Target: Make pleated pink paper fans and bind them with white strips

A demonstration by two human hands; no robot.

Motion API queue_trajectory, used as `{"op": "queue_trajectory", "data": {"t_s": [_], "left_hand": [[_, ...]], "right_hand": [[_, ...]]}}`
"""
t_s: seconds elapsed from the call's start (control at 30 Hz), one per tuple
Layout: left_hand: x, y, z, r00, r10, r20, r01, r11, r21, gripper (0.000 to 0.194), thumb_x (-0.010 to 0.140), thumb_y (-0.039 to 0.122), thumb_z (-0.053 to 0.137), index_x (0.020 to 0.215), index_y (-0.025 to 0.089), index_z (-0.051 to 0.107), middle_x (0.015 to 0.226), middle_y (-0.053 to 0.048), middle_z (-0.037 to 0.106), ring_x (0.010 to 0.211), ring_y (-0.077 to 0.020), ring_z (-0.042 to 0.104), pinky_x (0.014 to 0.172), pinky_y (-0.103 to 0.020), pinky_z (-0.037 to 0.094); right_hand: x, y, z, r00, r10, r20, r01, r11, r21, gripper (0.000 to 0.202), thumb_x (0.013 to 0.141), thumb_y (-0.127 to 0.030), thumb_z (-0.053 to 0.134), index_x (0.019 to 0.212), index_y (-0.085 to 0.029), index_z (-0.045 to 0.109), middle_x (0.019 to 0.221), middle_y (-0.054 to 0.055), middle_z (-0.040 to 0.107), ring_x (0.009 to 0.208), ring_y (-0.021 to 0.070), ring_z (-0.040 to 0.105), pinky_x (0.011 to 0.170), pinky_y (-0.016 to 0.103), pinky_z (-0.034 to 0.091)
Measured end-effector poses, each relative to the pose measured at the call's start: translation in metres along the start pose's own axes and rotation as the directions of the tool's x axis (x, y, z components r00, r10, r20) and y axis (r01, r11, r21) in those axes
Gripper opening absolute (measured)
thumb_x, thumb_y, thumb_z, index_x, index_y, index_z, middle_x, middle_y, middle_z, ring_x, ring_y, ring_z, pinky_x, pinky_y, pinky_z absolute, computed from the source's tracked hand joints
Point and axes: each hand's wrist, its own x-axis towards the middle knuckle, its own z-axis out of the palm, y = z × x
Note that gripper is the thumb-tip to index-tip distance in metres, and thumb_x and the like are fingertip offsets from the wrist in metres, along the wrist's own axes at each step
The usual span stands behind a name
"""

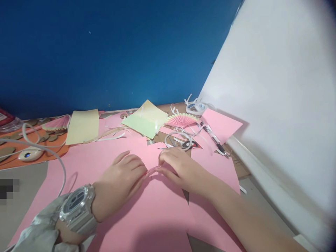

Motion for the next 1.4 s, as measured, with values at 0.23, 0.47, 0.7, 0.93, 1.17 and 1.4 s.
{"op": "queue_trajectory", "data": {"t_s": [0.23,0.47,0.7,0.93,1.17,1.4], "left_hand": [[-0.002,0.011,0.003,0.976,-0.19,0.104,0.214,0.762,-0.612,0.026,0.092,0.029,0.037,0.077,0.021,0.056,0.074,0.001,0.06,0.072,-0.0152,0.055,0.069,-0.026,0.045],[-0.004,0.011,0.011,0.941,-0.002,0.339,0.326,0.273,-0.905,0.022,0.09,0.034,0.045,0.085,0.016,0.057,0.073,0.0,0.055,0.064,-0.011,0.05,0.06,-0.022,0.042],[-0.003,0.016,0.015,0.949,-0.17,0.267,0.298,0.197,-0.934,0.019,0.09,0.034,0.047,0.086,0.018,0.056,0.078,0.001,0.053,0.071,-0.0119,0.047,0.066,-0.024,0.041],[-0.002,0.02,0.022,0.924,-0.327,0.199,0.265,0.17,-0.949,0.024,0.09,0.037,0.045,0.1,0.019,0.058,0.074,0.002,0.054,0.07,-0.0131,0.049,0.065,-0.025,0.043],[-0.003,0.021,0.028,0.919,-0.369,0.139,0.279,0.359,-0.89,0.022,0.092,0.037,0.04,0.09,0.019,0.054,0.082,0.001,0.056,0.076,-0.0141,0.05,0.07,-0.025,0.042],[-0.005,0.022,0.029,0.948,-0.31,0.077,0.265,0.629,-0.731,0.024,0.094,0.03,0.032,0.075,0.021,0.044,0.066,0.003,0.05,0.06,-0.0126,0.045,0.059,-0.026,0.037]], "right_hand": [[-0.001,-0.008,0.005,0.979,0.198,0.038,-0.19,0.842,0.505,0.016,0.092,-0.033,0.047,0.086,-0.019,0.051,0.086,0.001,0.057,0.082,0.0143,0.052,0.073,0.026,0.039],[-0.001,-0.006,0.003,0.988,0.133,0.077,-0.145,0.647,0.748,0.016,0.088,-0.033,0.053,0.082,-0.018,0.049,0.081,0.0,0.049,0.07,0.0106,0.047,0.063,0.023,0.04],[0.001,0.003,0.01,0.982,0.125,0.143,-0.188,0.525,0.83,0.024,0.089,-0.04,0.049,0.102,-0.019,0.051,0.096,0.003,0.05,0.089,0.0139,0.049,0.078,0.028,0.042],[0.001,0.002,0.02,0.965,0.162,0.205,-0.248,0.319,0.915,0.033,0.084,-0.048,0.054,0.1,-0.019,0.052,0.095,0.003,0.052,0.087,0.0146,0.051,0.079,0.029,0.042],[0.006,0.003,0.038,0.934,0.248,0.256,-0.308,0.198,0.931,0.03,0.08,-0.045,0.061,0.083,-0.017,0.048,0.077,-0.002,0.048,0.067,0.0095,0.048,0.064,0.024,0.04],[0.003,0.002,0.03,0.916,0.271,0.294,-0.346,0.167,0.923,0.031,0.081,-0.045,0.06,0.077,-0.016,0.051,0.07,-0.001,0.051,0.06,0.0104,0.048,0.057,0.023,0.04]]}}
